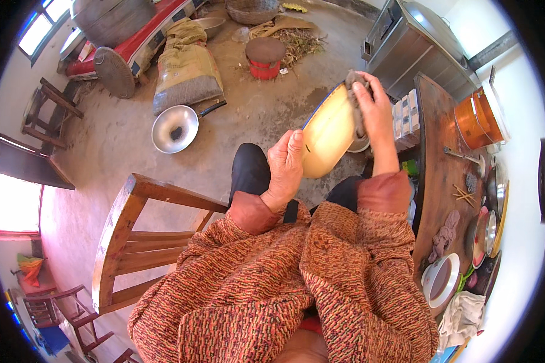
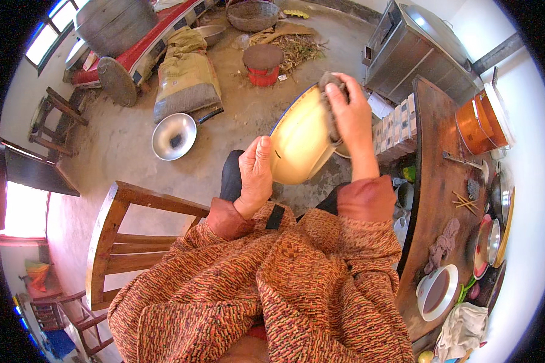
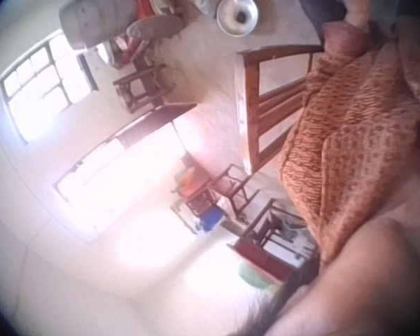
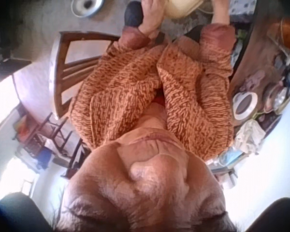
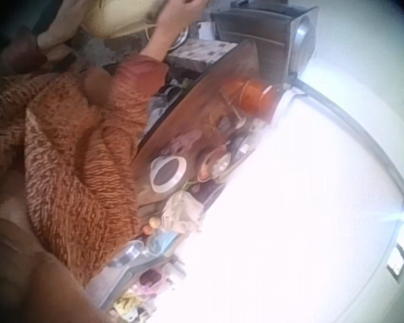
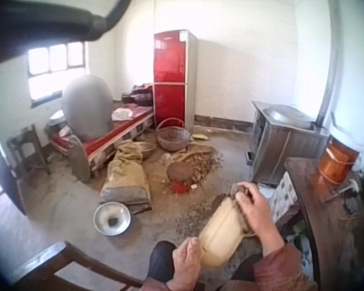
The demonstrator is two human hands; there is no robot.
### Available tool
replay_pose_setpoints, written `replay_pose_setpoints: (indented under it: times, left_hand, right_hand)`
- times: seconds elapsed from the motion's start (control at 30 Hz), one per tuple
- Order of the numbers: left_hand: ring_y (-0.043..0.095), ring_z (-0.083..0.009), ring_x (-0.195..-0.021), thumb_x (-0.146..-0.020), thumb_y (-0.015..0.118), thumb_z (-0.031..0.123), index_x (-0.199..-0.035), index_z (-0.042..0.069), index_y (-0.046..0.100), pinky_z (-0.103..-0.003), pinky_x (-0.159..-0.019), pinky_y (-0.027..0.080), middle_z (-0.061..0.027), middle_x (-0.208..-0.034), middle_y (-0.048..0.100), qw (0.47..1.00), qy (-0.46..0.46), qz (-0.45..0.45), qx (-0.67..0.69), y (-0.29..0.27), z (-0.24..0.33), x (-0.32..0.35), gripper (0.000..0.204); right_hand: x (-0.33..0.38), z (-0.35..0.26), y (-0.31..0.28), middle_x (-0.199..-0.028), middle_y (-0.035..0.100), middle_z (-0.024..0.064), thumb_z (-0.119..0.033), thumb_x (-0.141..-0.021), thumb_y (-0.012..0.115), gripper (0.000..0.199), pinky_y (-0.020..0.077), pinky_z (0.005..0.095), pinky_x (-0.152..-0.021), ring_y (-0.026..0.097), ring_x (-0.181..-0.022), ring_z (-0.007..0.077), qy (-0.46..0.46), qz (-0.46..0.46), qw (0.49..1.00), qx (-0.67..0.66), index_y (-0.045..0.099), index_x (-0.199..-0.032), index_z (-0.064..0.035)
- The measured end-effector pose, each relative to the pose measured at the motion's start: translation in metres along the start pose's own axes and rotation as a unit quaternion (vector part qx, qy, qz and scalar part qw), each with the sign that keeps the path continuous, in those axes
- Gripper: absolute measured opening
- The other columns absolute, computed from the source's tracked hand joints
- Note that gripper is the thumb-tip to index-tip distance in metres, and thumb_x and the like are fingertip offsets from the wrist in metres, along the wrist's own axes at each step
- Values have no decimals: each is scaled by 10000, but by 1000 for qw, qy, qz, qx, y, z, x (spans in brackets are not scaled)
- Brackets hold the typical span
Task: The person scrubs a yellow bowl with a cloth, rinses it, and wipes it dry. They then place the bowl on a wooden table and wipe the table surface. Finally, they pick up a metal bowl containing food scraps and walk toward a doorway.
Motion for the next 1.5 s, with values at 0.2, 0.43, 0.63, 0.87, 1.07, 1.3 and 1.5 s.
replay_pose_setpoints:
  times: [0.2,0.43,0.63,0.87,1.07,1.3,1.5]
  left_hand:
    - [280,-45,-590,-950,480,280,-685,21,450,-234,-467,271,47,-584,321,992,68,42,-94,-2,20,-2,372]
    - [401,-37,-679,-972,432,250,-868,13,563,-188,-567,351,62,-724,479,1000,10,4,24,2,14,-12,290]
    - [260,-35,-603,-959,462,285,-700,35,443,-217,-479,231,72,-624,334,995,67,-18,-70,-2,17,-13,361]
    - [276,-31,-599,-937,514,250,-699,26,470,-211,-487,237,68,-616,349,996,45,-47,-66,-5,22,-5,330]
    - [297,-26,-598,-932,521,266,-728,24,512,-202,-498,241,85,-627,372,992,66,-86,-66,-6,29,0,317]
    - [331,-35,-644,-943,480,328,-755,32,503,-217,-517,288,87,-678,392,997,43,-47,-45,-22,18,-15,351]
    - [308,-42,-627,-939,494,317,-741,26,470,-224,-498,278,57,-644,351,980,6,-141,-144,-18,17,-26,353]
  right_hand:
    - [31,-19,4,-962,545,158,-224,-854,549,258,406,364,-803,527,-884,295,-86,94,990,62,559,-981,0]
    - [111,-57,58,-973,533,100,-145,-815,577,224,367,400,-754,502,-860,271,-375,3,903,211,565,-1027,-75]
    - [28,-49,8,-934,528,133,-168,-809,602,235,393,375,-790,511,-859,313,-205,34,977,57,552,-995,-33]
    - [-14,31,-23,-1037,555,74,-365,-801,630,427,396,268,-850,528,-936,161,107,-130,966,-198,575,-1097,-63]
    - [-17,87,-30,-962,580,38,-275,-796,655,414,434,239,-757,539,-866,116,217,-126,903,-349,549,-1124,-46]
    - [-19,39,-39,-867,583,-14,-216,-759,691,280,436,220,-687,534,-761,69,115,-179,932,-294,576,-967,-69]
    - [-7,-12,-29,-788,547,-34,-236,-643,756,341,416,237,-672,489,-717,76,25,-206,973,-97,560,-878,-84]
Point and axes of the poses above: each hand's wrist, its own x-axis away from the middle knuckle, its own y-axis out of the palm, z = x × y, the point moved 4 cm from there along -x, towards the middle knuckle
